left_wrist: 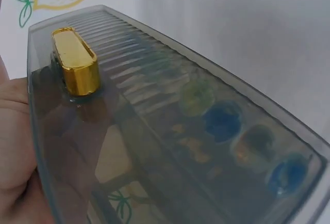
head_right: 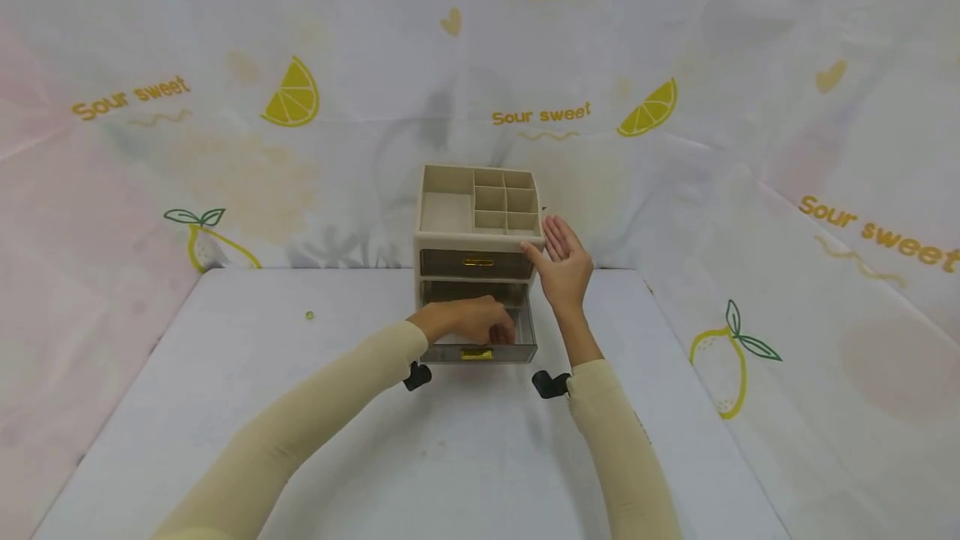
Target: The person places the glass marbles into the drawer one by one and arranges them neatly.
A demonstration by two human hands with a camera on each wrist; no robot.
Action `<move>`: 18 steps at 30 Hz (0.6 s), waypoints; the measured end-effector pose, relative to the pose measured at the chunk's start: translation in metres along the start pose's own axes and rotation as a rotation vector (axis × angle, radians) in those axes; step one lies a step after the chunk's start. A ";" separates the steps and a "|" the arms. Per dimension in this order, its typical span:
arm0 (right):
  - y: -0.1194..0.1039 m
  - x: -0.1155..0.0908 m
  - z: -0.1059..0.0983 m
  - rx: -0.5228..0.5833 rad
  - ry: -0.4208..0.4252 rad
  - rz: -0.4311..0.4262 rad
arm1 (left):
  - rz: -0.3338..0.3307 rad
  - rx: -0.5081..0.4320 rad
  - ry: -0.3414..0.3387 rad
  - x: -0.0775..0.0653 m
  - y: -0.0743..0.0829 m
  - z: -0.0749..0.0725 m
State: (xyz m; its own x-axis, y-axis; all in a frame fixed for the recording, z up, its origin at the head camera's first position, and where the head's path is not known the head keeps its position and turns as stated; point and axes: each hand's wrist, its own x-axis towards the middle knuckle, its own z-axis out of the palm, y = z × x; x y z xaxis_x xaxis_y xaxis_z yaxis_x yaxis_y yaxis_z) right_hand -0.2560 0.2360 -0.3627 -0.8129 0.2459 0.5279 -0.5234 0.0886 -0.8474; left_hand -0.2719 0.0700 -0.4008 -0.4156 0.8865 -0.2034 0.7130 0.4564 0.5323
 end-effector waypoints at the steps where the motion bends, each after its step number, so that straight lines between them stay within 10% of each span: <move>1: 0.000 0.000 0.000 0.002 0.000 0.000 | 0.007 0.001 0.005 -0.001 0.000 0.000; 18: -0.003 0.000 0.001 -0.008 -0.002 0.011 | 0.061 -0.206 0.182 -0.050 -0.026 -0.008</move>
State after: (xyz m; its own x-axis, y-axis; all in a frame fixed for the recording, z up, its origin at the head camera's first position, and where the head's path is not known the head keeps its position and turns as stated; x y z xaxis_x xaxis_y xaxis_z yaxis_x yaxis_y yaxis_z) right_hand -0.2547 0.2344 -0.3604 -0.8190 0.2455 0.5187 -0.5124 0.0941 -0.8536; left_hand -0.2740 0.0132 -0.3981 -0.4835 0.8750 -0.0252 0.6174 0.3613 0.6988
